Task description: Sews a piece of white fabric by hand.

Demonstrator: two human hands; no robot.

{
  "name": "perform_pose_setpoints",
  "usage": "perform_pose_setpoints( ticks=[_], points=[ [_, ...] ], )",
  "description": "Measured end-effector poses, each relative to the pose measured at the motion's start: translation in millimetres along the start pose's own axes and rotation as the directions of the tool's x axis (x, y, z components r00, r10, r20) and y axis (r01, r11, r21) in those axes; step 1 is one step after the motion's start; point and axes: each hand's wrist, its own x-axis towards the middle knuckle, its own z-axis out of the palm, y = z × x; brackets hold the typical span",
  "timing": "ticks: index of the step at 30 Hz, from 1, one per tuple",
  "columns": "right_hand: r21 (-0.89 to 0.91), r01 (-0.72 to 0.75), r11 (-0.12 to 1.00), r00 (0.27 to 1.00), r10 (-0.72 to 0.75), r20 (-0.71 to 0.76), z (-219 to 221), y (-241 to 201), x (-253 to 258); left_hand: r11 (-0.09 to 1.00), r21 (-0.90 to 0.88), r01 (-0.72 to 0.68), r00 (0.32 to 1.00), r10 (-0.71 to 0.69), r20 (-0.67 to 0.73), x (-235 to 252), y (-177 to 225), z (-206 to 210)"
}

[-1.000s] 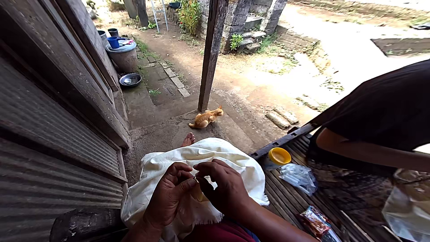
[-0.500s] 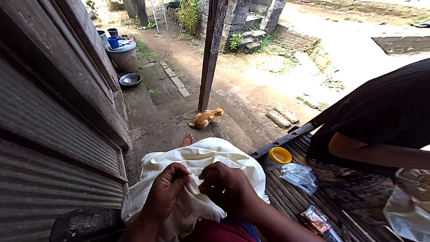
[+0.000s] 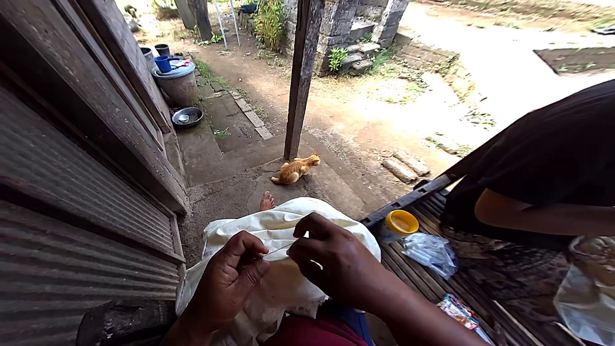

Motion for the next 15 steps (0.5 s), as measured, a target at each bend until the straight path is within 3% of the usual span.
perform_pose_setpoints(
  ticks=[5,9,15],
  points=[
    [0.004,0.000,1.000,1.000,0.000,-0.031,-31,-5,11,0.960,0.269,-0.075,0.996,0.060,0.065,16,24,0],
    [-0.045,0.003,0.999,1.000,-0.003,-0.003,-42,-5,17,0.973,0.224,-0.050,0.992,0.022,0.126,33,43,-4],
    [-0.100,-0.040,0.994,0.997,0.047,0.063,-33,1,10,0.941,0.339,-0.001,0.995,-0.035,0.099,37,26,9]
  ],
)
